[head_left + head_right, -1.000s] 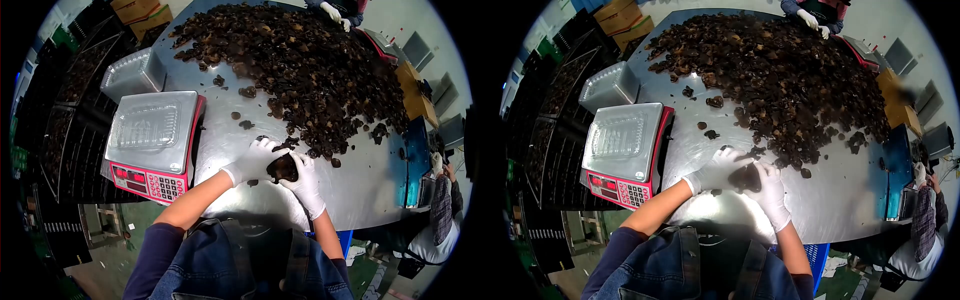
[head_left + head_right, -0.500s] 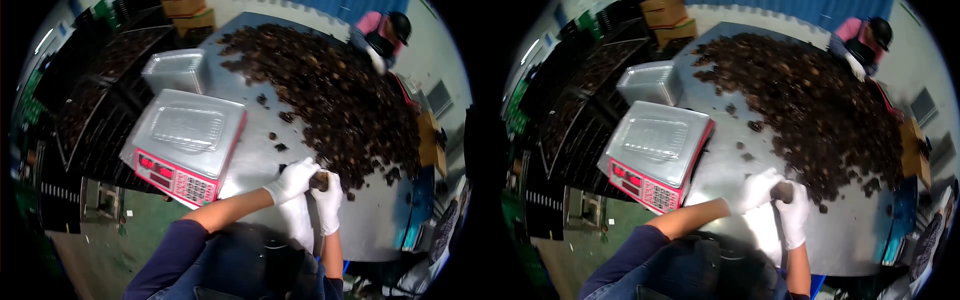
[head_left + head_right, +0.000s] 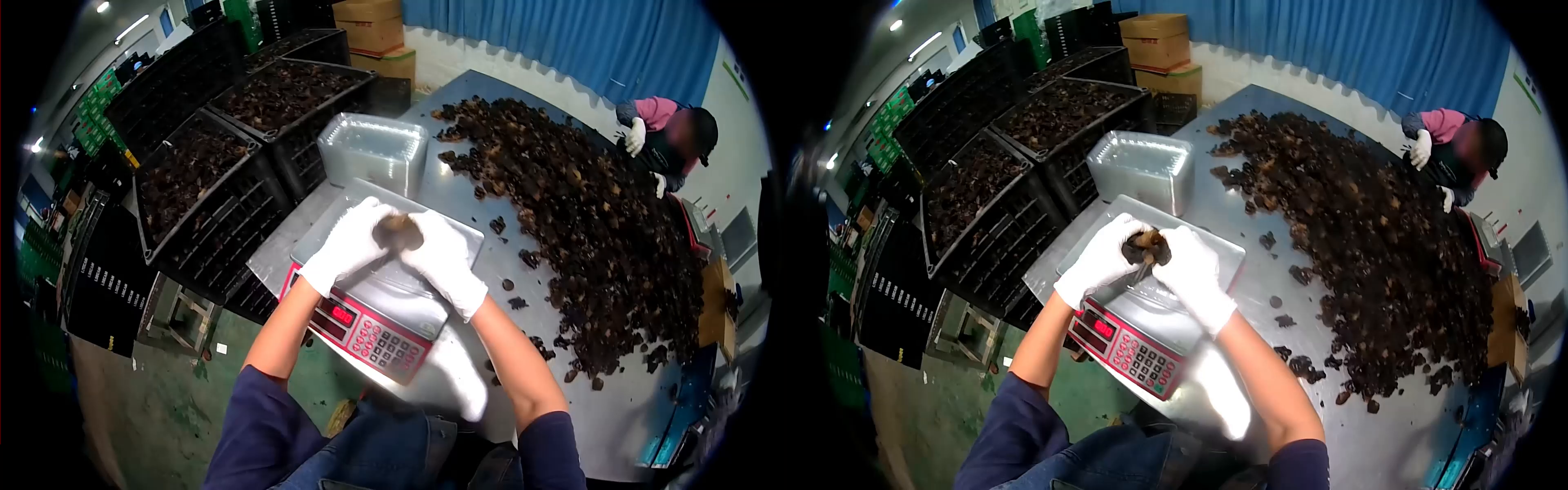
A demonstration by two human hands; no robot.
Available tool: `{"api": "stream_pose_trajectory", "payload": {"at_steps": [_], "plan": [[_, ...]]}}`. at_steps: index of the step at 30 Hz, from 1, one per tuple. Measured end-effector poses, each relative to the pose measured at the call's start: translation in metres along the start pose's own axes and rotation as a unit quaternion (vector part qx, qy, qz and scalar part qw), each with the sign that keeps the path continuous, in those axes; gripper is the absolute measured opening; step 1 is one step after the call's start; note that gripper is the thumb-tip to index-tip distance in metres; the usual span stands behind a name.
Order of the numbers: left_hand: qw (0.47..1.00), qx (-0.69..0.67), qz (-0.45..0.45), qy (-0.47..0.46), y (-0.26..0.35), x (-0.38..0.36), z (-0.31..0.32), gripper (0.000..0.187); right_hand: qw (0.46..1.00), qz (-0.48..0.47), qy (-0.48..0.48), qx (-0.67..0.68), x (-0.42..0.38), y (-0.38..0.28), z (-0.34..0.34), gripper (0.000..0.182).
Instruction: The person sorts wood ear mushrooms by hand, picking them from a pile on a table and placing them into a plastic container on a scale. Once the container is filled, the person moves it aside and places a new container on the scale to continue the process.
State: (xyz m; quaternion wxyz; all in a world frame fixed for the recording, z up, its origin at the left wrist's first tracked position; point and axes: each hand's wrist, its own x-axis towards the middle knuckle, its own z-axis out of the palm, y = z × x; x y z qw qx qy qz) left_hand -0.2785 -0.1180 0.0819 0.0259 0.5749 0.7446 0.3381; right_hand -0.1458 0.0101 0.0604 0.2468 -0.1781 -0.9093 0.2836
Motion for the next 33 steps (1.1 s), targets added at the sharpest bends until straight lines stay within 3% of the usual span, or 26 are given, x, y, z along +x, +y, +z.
{"api": "stream_pose_trajectory", "payload": {"at_steps": [3, 4, 5, 8, 12, 15, 19, 21, 23, 24, 25, 26, 28, 30, 31, 33], "plan": [[0.998, 0.051, -0.015, -0.034, -0.035, -0.008, 0.008, 0.053, 0.998, -0.024, -0.052, -0.009, 0.004, 0.017, 0.021, 0.059], [0.990, 0.080, -0.055, -0.101, -0.036, -0.007, 0.005, 0.078, 0.998, -0.021, -0.067, -0.006, 0.002, 0.018, 0.017, 0.063], [0.990, 0.079, -0.058, -0.101, -0.037, -0.008, 0.003, 0.078, 0.996, -0.017, -0.082, -0.003, 0.000, 0.017, 0.011, 0.068], [0.986, 0.084, -0.098, -0.106, -0.026, -0.015, -0.009, 0.115, 0.998, -0.030, -0.058, -0.022, -0.008, 0.016, -0.007, 0.083], [0.994, 0.010, -0.074, -0.077, -0.032, -0.021, -0.008, 0.119, 0.998, -0.028, -0.045, -0.037, -0.014, 0.017, -0.026, 0.081], [0.996, 0.034, -0.041, -0.072, -0.037, -0.027, -0.002, 0.117, 0.998, -0.058, 0.029, -0.005, -0.037, 0.035, -0.056, 0.064], [0.997, 0.069, -0.044, 0.000, -0.007, -0.036, -0.004, 0.110, 0.977, 0.156, 0.142, -0.011, -0.111, 0.098, -0.111, 0.044], [0.997, 0.019, -0.054, 0.053, 0.028, -0.044, 0.000, 0.102, 0.957, 0.192, 0.186, -0.114, -0.169, 0.143, -0.133, 0.037], [0.995, -0.026, 0.042, 0.089, 0.065, -0.049, 0.019, 0.074, 0.935, 0.253, 0.205, -0.141, -0.231, 0.167, -0.142, 0.036], [0.996, -0.021, 0.073, 0.045, 0.088, -0.050, 0.034, 0.062, 0.930, 0.277, 0.204, -0.128, -0.253, 0.165, -0.140, 0.034], [0.989, -0.110, 0.013, -0.098, 0.110, -0.061, 0.050, 0.057, 0.926, 0.298, 0.203, -0.114, -0.273, 0.161, -0.139, 0.033], [0.963, -0.166, 0.090, -0.194, 0.113, -0.064, 0.081, 0.058, 0.908, 0.354, 0.218, -0.056, -0.279, 0.140, -0.135, 0.029], [0.953, -0.134, 0.157, -0.222, 0.129, -0.083, 0.149, 0.081, 0.925, 0.325, 0.187, -0.065, -0.298, 0.134, -0.119, 0.033], [0.960, -0.114, 0.132, -0.219, 0.139, -0.086, 0.205, 0.101, 0.945, 0.265, 0.136, -0.133, -0.295, 0.120, -0.112, 0.046], [0.960, -0.111, 0.134, -0.221, 0.144, -0.081, 0.220, 0.101, 0.947, 0.243, 0.103, -0.183, -0.286, 0.108, -0.115, 0.051], [0.966, -0.022, 0.158, -0.205, 0.150, -0.065, 0.241, 0.115, 0.945, 0.235, 0.118, -0.194, -0.284, 0.110, -0.108, 0.055]]}}
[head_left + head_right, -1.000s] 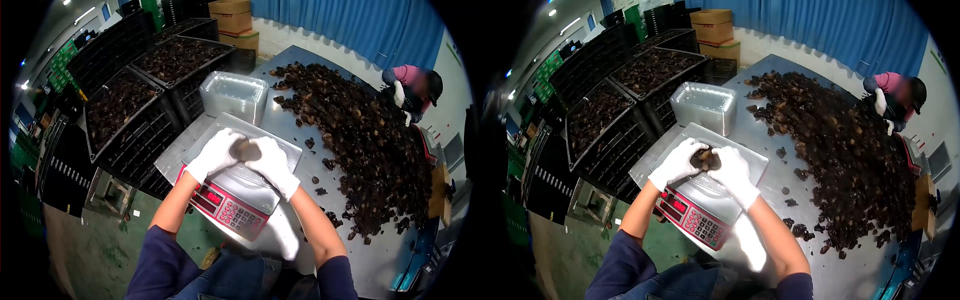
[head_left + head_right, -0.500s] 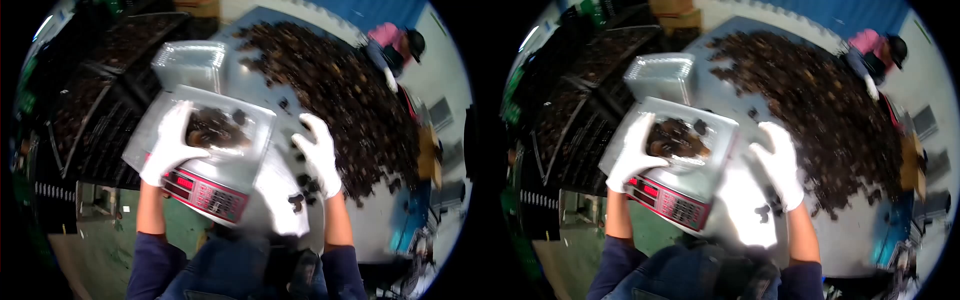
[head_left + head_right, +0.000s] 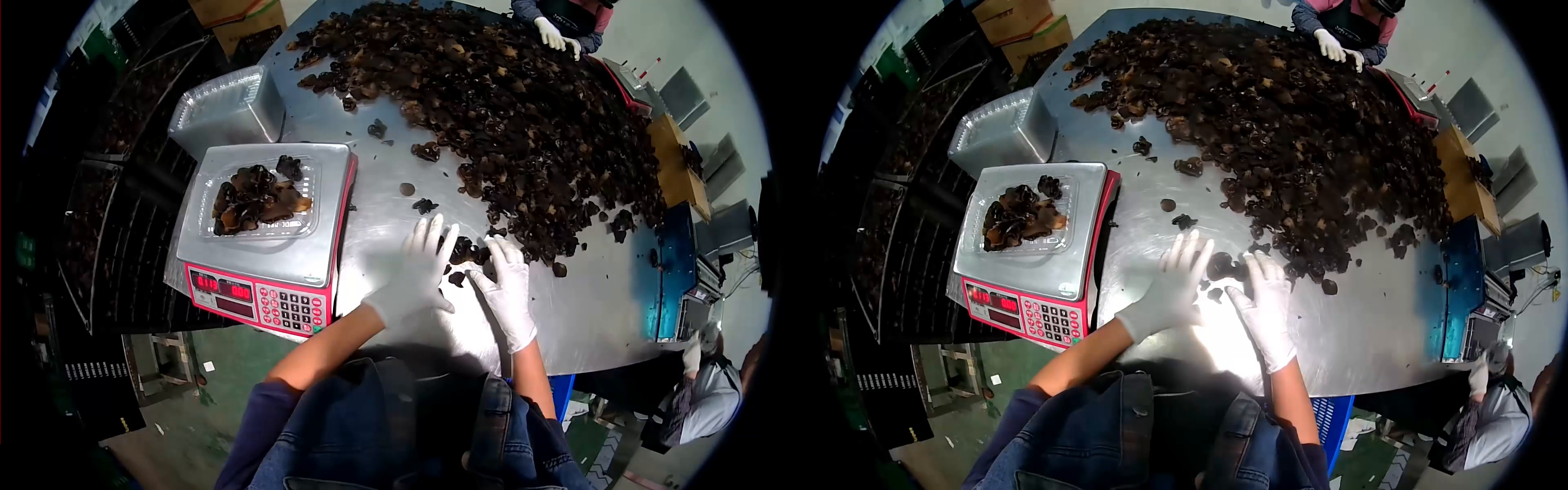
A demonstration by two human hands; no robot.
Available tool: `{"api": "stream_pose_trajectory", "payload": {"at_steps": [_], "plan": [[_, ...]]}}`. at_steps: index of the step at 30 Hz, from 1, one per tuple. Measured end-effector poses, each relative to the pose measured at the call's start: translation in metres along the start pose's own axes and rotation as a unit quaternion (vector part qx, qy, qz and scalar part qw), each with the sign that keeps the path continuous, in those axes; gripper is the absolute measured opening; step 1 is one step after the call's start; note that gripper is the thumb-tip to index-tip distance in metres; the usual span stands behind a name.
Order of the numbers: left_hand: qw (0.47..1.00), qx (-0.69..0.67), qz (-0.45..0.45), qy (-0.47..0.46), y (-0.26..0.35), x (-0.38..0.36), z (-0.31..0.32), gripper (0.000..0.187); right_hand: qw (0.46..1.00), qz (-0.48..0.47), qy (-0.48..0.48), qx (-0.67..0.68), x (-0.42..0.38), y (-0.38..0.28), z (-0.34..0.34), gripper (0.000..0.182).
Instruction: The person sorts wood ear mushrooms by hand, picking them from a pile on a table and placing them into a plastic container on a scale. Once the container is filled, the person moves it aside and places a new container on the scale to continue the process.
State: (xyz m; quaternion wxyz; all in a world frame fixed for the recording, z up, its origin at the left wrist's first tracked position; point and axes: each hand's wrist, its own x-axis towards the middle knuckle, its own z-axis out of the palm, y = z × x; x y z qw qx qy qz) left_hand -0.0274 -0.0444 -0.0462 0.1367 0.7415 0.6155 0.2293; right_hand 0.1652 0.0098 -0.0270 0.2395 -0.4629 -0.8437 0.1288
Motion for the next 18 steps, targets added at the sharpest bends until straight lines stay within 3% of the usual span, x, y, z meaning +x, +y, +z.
{"api": "stream_pose_trajectory", "payload": {"at_steps": [3, 6, 8, 9, 10, 12, 13, 15, 16, 18], "plan": [[0.999, -0.003, 0.005, -0.052, -0.002, 0.004, 0.018, 0.120, 0.991, -0.002, -0.103, 0.080, -0.009, 0.005, -0.002, 0.042], [0.997, -0.011, 0.028, -0.076, 0.003, -0.005, 0.014, 0.115, 0.990, -0.055, -0.033, 0.125, -0.010, 0.022, -0.008, 0.029], [1.000, -0.023, 0.013, 0.002, 0.005, -0.007, 0.004, 0.104, 0.997, 0.031, 0.039, 0.060, 0.005, 0.040, -0.006, 0.030], [0.998, -0.015, -0.041, 0.048, 0.007, 0.004, 0.004, 0.085, 0.994, 0.011, 0.098, 0.035, 0.017, 0.050, 0.002, 0.030], [0.992, -0.024, -0.053, 0.114, 0.002, 0.016, 0.002, 0.072, 0.997, 0.053, 0.056, 0.024, 0.027, 0.050, 0.003, 0.030], [0.976, 0.041, -0.052, 0.205, -0.009, 0.045, -0.002, 0.052, 0.997, 0.011, 0.024, -0.066, 0.040, 0.063, 0.022, 0.027], [0.976, 0.044, -0.051, 0.206, -0.022, 0.059, 0.001, 0.052, 0.998, 0.010, 0.026, -0.064, 0.041, 0.062, 0.020, 0.027], [0.978, 0.117, -0.153, 0.081, -0.044, 0.080, 0.010, 0.031, 0.998, -0.002, 0.034, -0.054, 0.041, 0.057, 0.012, 0.021], [0.978, 0.117, -0.154, 0.082, -0.046, 0.078, 0.009, 0.031, 0.997, 0.011, 0.071, -0.013, 0.037, 0.053, 0.005, 0.015], [0.980, 0.087, -0.141, 0.110, -0.051, 0.071, 0.009, 0.014, 0.992, 0.021, 0.113, 0.056, 0.022, 0.049, -0.012, 0.013]]}}
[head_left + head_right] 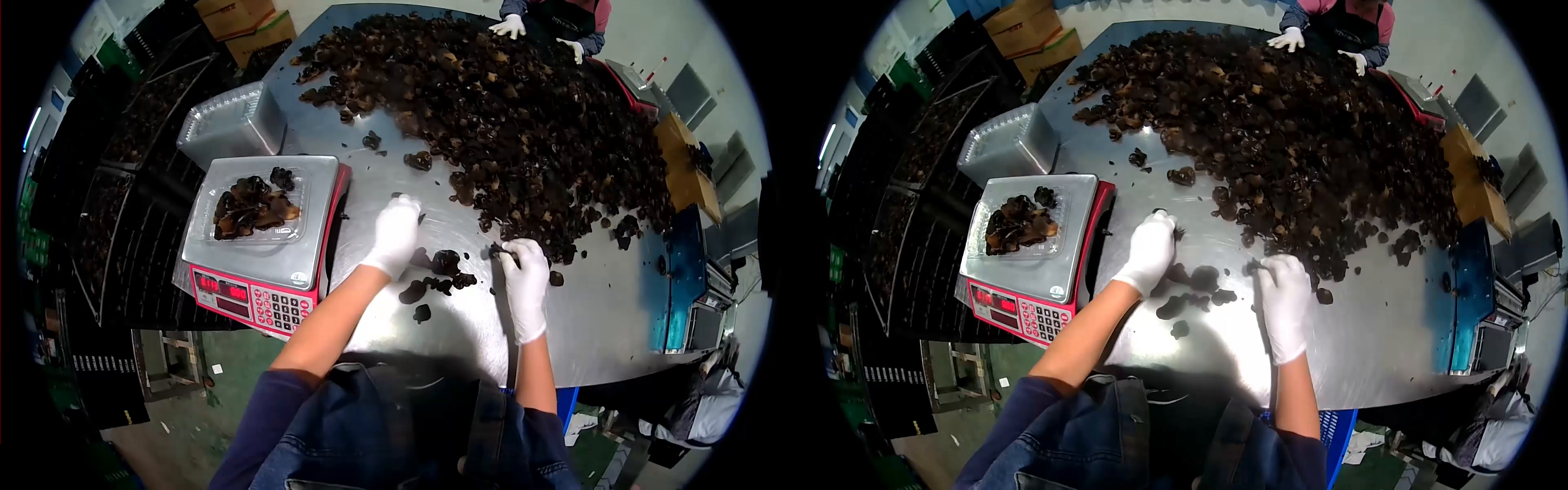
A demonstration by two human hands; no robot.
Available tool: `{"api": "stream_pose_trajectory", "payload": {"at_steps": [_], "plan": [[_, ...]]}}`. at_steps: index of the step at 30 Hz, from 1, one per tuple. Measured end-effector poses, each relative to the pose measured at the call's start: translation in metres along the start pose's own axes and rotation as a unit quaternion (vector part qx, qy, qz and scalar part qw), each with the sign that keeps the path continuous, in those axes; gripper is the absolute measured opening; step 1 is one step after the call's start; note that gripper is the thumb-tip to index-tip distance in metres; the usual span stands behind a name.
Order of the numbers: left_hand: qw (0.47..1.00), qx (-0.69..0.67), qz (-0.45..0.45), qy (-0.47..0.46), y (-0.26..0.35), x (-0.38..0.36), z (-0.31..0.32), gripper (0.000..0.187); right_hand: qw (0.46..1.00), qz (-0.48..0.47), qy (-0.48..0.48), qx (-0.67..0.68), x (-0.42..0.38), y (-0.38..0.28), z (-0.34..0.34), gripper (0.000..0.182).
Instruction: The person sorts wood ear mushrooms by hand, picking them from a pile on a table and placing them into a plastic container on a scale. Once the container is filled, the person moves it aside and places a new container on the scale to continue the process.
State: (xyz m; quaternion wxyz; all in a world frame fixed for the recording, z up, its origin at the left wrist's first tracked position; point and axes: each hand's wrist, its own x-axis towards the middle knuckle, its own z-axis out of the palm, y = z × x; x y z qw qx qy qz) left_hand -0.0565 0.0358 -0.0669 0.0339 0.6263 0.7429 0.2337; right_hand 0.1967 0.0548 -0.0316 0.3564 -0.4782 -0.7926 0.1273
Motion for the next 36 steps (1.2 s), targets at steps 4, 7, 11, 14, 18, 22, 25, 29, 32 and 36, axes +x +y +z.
{"api": "stream_pose_trajectory", "payload": {"at_steps": [4, 7, 11, 14, 18, 22, 25, 29, 32, 36], "plan": [[0.992, -0.128, 0.018, -0.014, 0.025, -0.042, -0.042, 0.014, 0.972, 0.155, -0.078, 0.160, -0.039, -0.001, -0.013, 0.011], [0.985, -0.142, 0.001, -0.098, 0.023, -0.065, -0.045, 0.036, 0.973, 0.143, -0.107, 0.146, -0.047, -0.015, -0.005, 0.010], [0.971, -0.066, 0.074, -0.217, 0.025, -0.081, -0.040, 0.110, 0.963, 0.150, -0.210, 0.075, -0.043, -0.028, 0.004, 0.038], [0.971, -0.030, 0.143, -0.189, 0.031, -0.089, -0.019, 0.115, 0.972, 0.051, -0.229, 0.015, -0.046, -0.028, 0.013, 0.063], [0.972, -0.084, 0.182, -0.122, 0.029, -0.088, 0.011, 0.092, 0.966, 0.095, -0.242, 0.019, -0.040, -0.042, 0.014, 0.061], [0.974, -0.005, 0.212, -0.084, 0.029, -0.075, 0.036, 0.066, 0.980, 0.075, -0.182, 0.025, -0.038, -0.046, 0.018, 0.048], [0.980, -0.015, 0.191, -0.055, 0.043, -0.070, 0.022, 0.041, 0.984, 0.072, -0.148, 0.060, -0.045, -0.018, 0.045, 0.040], [0.981, 0.009, 0.194, -0.004, 0.042, -0.059, 0.024, 0.023, 0.975, 0.091, -0.156, 0.129, -0.031, -0.015, 0.055, 0.035], [0.984, 0.027, 0.171, 0.031, 0.039, -0.050, -0.009, 0.022, 0.970, 0.051, -0.150, 0.187, -0.006, -0.036, 0.054, 0.034], [0.992, 0.006, 0.120, 0.043, 0.005, -0.036, -0.102, 0.027, 0.951, 0.002, -0.195, 0.240, 0.049, -0.126, 0.046, 0.035]]}}
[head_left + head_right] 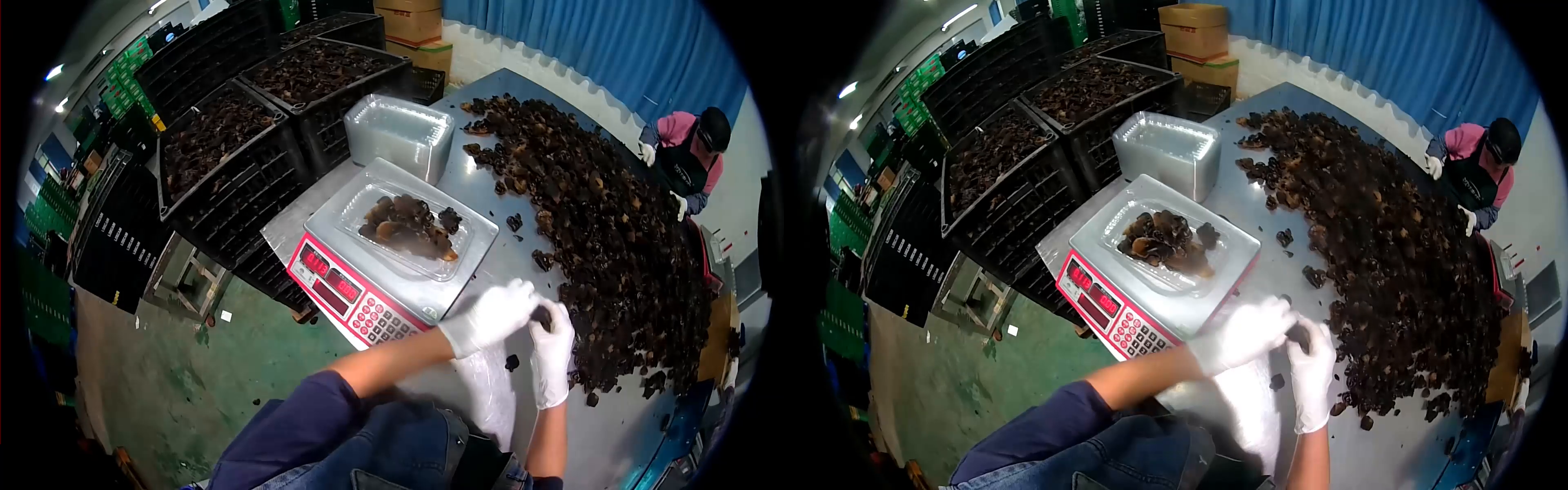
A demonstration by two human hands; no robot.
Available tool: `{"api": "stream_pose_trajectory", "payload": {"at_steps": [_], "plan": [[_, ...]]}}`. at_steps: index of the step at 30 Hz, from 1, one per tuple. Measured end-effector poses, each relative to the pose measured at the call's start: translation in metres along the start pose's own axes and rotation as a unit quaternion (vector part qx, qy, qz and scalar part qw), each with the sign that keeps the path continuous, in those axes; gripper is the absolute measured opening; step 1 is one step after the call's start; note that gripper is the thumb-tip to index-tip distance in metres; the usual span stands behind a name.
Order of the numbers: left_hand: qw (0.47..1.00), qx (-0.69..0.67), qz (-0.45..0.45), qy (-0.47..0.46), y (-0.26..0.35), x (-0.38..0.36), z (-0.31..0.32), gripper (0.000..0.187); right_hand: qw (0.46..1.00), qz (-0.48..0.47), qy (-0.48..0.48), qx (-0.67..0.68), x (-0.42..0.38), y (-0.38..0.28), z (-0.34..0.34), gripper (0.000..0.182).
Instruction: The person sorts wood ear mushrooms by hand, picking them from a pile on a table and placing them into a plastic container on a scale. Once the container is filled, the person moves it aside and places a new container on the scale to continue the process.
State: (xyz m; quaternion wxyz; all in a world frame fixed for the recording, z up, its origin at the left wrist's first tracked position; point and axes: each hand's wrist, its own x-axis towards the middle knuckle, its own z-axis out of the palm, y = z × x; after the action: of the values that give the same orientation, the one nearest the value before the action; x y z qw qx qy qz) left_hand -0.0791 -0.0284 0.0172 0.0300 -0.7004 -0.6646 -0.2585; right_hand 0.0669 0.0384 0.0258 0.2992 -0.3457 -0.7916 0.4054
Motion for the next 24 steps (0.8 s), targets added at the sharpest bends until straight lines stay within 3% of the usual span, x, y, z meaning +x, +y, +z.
{"api": "stream_pose_trajectory", "payload": {"at_steps": [4, 6, 7, 9, 12, 14, 15, 16, 18, 24], "plan": [[0.990, -0.068, 0.013, 0.122, -0.070, -0.011, -0.098, 0.031, 0.989, -0.089, -0.069, 0.096, 0.059, -0.061, 0.040, 0.031], [0.993, -0.054, -0.083, 0.060, -0.095, -0.017, -0.143, 0.027, 0.987, -0.113, -0.099, 0.052, 0.085, -0.091, 0.060, 0.027], [0.986, -0.100, -0.102, 0.088, -0.112, -0.022, -0.155, 0.026, 0.980, -0.160, -0.087, 0.083, 0.097, -0.084, 0.079, 0.025], [0.974, -0.139, -0.131, 0.123, -0.145, -0.033, -0.169, 0.028, 0.977, -0.117, -0.121, 0.130, 0.107, -0.092, 0.103, 0.026], [0.967, -0.102, -0.187, 0.141, -0.184, -0.047, -0.166, 0.028, 0.970, -0.208, -0.123, 0.012, 0.116, -0.096, 0.128, 0.029], [0.965, -0.129, -0.173, 0.148, -0.193, -0.057, -0.158, 0.028, 0.967, -0.204, -0.151, -0.006, 0.109, -0.099, 0.132, 0.034], [0.974, -0.061, -0.181, 0.121, -0.198, -0.059, -0.153, 0.026, 0.965, -0.166, -0.200, -0.038, 0.110, -0.101, 0.132, 0.039], [0.975, -0.064, -0.185, 0.102, -0.198, -0.063, -0.147, 0.027, 0.960, -0.194, -0.189, -0.070, 0.107, -0.103, 0.133, 0.039], [0.968, -0.120, -0.210, 0.063, -0.201, -0.068, -0.140, 0.034, 0.941, -0.272, -0.161, -0.120, 0.105, -0.106, 0.133, 0.037], [0.964, -0.152, -0.213, 0.046, -0.197, -0.075, -0.142, 0.057, 0.917, -0.346, -0.113, -0.165, 0.106, -0.106, 0.162, 0.020]]}}
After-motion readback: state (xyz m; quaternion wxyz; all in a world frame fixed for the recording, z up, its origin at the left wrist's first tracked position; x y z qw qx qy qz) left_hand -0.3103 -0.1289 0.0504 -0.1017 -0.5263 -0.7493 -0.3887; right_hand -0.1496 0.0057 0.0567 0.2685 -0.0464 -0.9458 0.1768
